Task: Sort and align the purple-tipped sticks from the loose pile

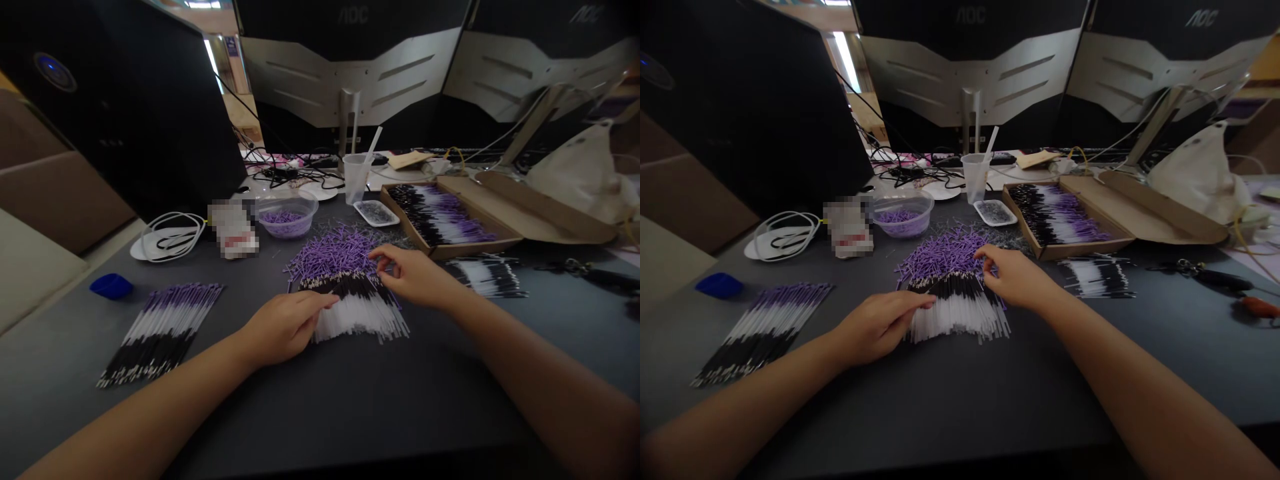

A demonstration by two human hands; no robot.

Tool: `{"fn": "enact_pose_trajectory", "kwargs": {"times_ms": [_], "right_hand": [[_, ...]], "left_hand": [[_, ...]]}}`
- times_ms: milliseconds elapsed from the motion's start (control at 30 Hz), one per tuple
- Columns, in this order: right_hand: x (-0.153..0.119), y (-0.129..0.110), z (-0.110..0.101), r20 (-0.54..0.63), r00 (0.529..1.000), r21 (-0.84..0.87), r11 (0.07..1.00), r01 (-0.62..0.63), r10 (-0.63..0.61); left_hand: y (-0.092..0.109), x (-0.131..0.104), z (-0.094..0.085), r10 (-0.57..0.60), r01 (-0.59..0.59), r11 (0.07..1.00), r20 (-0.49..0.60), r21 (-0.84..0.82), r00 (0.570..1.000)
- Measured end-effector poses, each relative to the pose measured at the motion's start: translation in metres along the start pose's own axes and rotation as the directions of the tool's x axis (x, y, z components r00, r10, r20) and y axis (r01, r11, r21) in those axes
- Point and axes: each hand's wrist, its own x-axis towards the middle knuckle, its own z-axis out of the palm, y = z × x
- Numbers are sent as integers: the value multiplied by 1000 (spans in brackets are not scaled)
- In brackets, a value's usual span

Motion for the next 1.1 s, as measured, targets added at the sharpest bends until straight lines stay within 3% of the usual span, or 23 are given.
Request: {"fn": "enact_pose_trajectory", "kwargs": {"times_ms": [133,233,367,500,833,1100], "right_hand": [[0,-10,9,69,992,321,939,-125,108],[0,-17,13,142,973,613,755,-233,185],[-2,-24,15,151,976,814,540,-214,160],[-6,-24,16,118,989,895,423,-143,86],[-7,-23,15,128,992,927,352,-126,18],[-7,-25,17,96,995,904,421,-81,-14]], "left_hand": [[-1,-1,2,-99,100,995,19,-27,995],[0,-1,3,-104,105,994,21,-36,994],[1,0,4,-91,91,995,20,-41,996],[0,-1,5,-90,91,995,18,-38,996],[-1,-1,8,-159,158,982,-7,-105,987],[2,0,8,-194,192,967,6,-167,981]]}}
